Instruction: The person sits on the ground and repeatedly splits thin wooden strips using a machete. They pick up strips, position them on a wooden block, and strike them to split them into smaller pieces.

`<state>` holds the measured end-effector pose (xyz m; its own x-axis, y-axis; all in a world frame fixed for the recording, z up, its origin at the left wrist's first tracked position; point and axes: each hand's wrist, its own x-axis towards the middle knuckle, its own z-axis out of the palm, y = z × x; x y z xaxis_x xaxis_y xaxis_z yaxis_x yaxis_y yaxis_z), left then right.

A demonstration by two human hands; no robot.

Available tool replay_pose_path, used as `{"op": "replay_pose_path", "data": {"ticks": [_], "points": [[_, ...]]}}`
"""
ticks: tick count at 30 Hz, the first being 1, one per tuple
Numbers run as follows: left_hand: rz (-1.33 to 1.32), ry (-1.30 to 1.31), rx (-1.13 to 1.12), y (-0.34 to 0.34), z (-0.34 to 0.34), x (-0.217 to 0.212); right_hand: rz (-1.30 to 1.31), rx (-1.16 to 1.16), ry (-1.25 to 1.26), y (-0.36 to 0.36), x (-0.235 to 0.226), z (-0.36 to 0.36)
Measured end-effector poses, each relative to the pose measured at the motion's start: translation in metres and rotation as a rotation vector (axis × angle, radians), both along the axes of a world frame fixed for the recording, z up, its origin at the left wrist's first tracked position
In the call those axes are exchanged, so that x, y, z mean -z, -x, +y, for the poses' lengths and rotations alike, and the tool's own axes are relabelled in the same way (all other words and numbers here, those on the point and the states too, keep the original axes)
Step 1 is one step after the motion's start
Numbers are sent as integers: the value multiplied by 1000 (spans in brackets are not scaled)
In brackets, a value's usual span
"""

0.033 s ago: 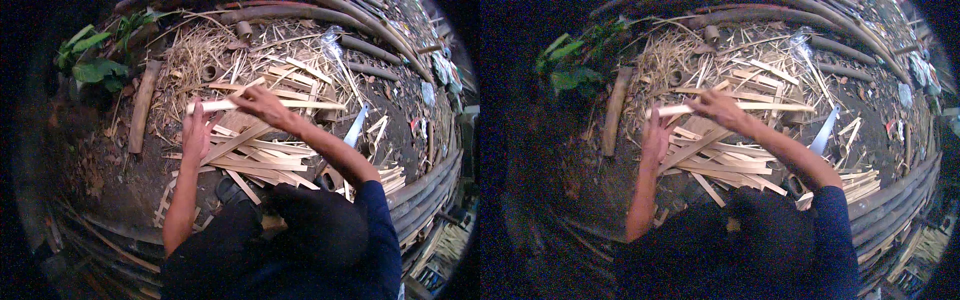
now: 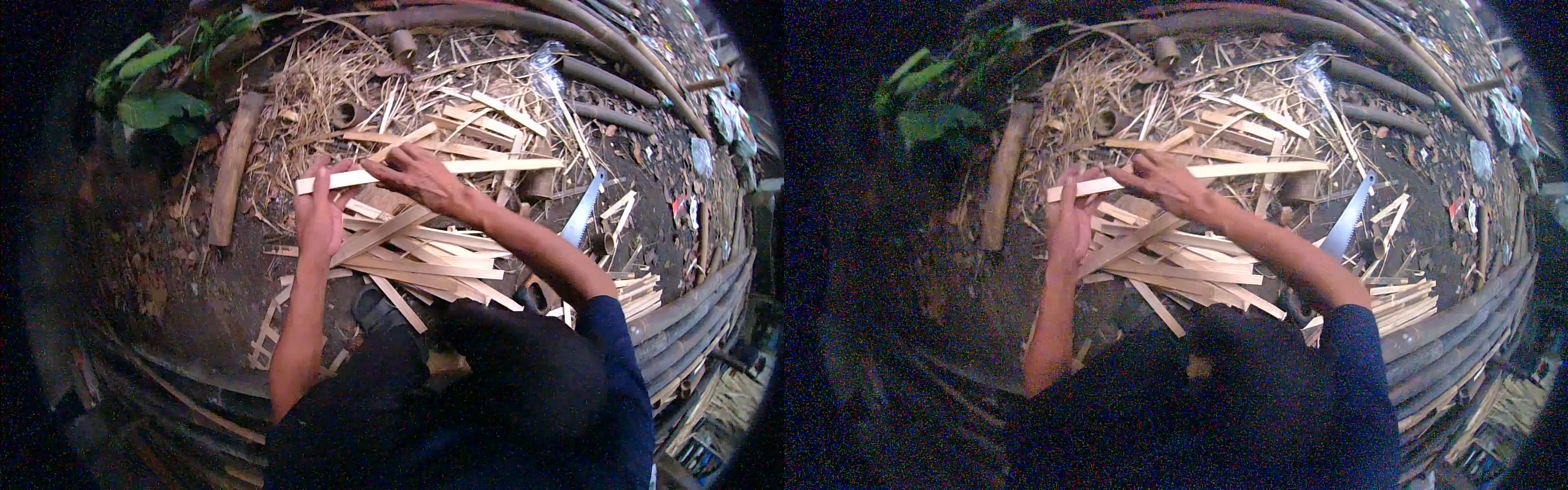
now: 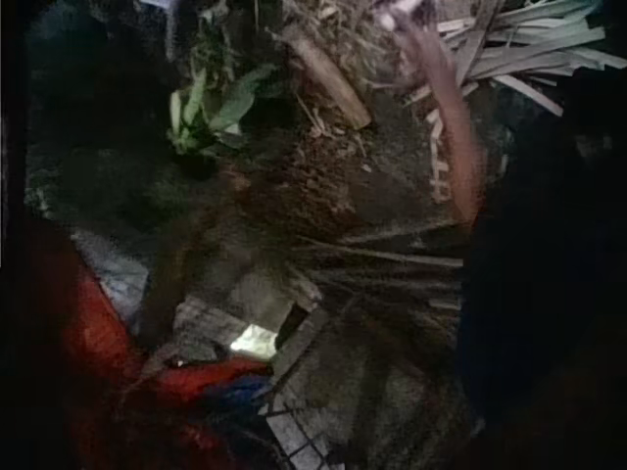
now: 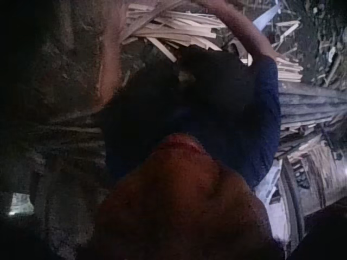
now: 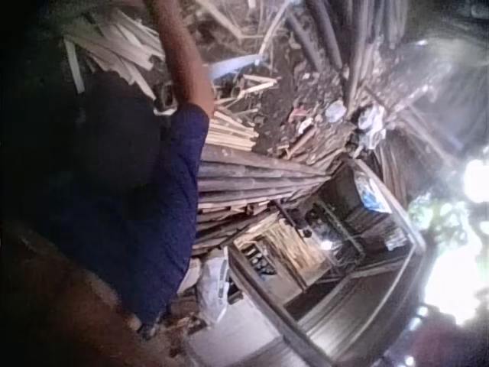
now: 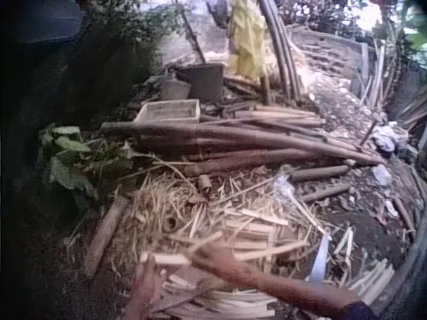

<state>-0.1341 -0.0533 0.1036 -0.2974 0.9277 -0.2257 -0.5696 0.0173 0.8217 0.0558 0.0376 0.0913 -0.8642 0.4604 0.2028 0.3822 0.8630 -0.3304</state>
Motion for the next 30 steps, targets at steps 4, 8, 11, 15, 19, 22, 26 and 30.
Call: {"op": "replay_pose_path", "data": {"ticks": [4,8,11,15,19,22,26,30], "points": [[-37,0,-124,64,-19,39,180,3,-75,14,9,-35],[-159,83,-325,120,-62,99,-158,-84,-123,0,97,-68],[-146,161,-613,109,-68,107,-251,-108,-53,-6,94,-65],[-69,221,-593,112,-75,117,-161,-178,-14,-15,91,-57],[-45,340,-389,132,-93,118,-144,-184,131,-43,60,-46],[-104,177,-304,132,-96,119,-13,-31,259,-48,44,-39],[41,172,-511,114,-97,121,79,81,105,-24,50,-31],[63,181,-619,106,-95,124,75,33,158,1,59,-28]]}}
